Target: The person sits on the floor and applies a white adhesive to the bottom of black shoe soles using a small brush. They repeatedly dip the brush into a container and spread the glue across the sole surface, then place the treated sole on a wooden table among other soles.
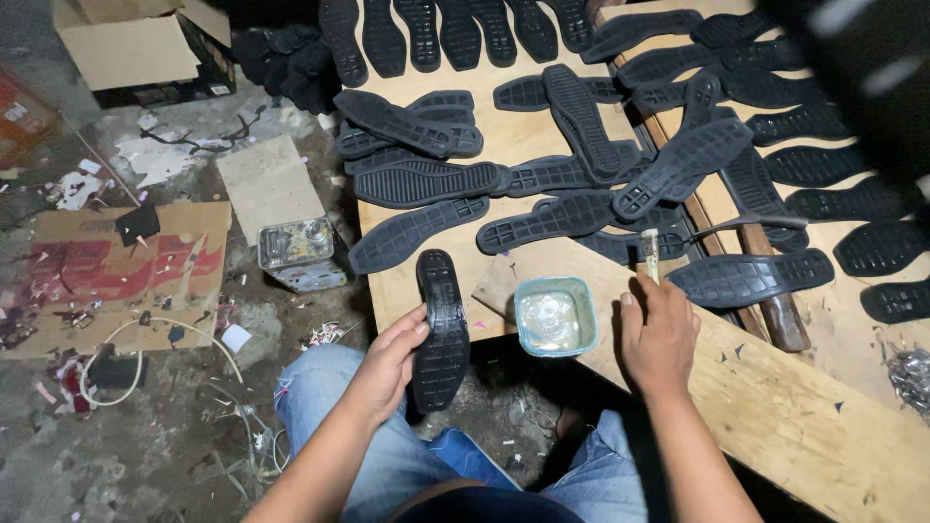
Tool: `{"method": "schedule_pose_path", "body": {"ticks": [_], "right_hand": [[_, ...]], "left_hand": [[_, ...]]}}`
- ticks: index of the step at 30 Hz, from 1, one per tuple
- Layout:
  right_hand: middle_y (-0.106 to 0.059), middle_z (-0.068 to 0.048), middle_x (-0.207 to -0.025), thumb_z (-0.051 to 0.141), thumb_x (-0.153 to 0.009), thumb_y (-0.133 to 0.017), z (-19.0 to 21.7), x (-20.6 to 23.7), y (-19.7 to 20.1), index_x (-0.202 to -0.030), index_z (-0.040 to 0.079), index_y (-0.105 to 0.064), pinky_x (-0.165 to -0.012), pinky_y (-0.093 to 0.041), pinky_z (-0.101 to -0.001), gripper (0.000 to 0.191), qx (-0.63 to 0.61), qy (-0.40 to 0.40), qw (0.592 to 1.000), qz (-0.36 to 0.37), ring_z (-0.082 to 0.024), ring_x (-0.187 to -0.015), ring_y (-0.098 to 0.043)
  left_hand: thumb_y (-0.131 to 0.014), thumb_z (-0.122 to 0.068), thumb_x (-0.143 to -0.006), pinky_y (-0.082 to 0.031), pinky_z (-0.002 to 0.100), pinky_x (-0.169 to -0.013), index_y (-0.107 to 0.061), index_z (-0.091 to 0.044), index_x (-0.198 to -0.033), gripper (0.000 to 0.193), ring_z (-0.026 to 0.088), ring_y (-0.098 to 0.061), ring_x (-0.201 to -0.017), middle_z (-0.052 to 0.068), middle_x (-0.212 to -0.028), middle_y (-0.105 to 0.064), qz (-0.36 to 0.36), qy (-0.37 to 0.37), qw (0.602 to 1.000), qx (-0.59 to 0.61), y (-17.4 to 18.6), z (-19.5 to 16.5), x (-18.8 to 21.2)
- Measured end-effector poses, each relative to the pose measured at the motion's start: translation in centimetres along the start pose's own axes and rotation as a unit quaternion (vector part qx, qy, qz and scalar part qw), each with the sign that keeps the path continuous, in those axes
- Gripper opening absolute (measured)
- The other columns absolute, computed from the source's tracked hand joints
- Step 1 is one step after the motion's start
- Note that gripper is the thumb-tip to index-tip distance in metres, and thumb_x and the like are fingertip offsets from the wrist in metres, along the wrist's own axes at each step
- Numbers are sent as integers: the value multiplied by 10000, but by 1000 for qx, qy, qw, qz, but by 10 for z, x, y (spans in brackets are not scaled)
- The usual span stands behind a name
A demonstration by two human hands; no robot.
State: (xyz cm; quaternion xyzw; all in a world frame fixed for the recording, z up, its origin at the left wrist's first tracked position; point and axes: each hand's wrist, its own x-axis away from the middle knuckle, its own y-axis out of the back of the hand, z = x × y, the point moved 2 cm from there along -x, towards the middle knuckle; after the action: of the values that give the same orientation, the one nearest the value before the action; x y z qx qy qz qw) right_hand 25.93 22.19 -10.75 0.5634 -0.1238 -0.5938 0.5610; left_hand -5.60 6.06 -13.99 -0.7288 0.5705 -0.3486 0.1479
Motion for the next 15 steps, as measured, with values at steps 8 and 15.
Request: {"method": "schedule_pose_path", "body": {"ticks": [8, 15], "right_hand": [[-614, -206, -1250, 227, -1010, -674, 2, 0, 2, -1343, 56, -650, -993, -421, -499, 374, 8, -3, 1000, 13, -387, -1185, -580], [-621, -192, -1247, 228, -1009, -680, 2, -1, 3, -1338, 56, -658, -978, -426, -495, 372, 8, -10, 1000, 19, -383, -1176, -582]], "left_hand": [[-581, -208, -964, -509, 339, -1018, -231, 17, -1597, 757, 212, -614, -1181, 188, -1481, -536, -66, -36, 996, -43, 24, 3, -14], [-567, -259, -961, -523, 375, -994, -149, -3, -1621, 822, 213, -632, -1133, 220, -1480, -525, -15, -34, 999, -12, 13, -30, -28]]}}
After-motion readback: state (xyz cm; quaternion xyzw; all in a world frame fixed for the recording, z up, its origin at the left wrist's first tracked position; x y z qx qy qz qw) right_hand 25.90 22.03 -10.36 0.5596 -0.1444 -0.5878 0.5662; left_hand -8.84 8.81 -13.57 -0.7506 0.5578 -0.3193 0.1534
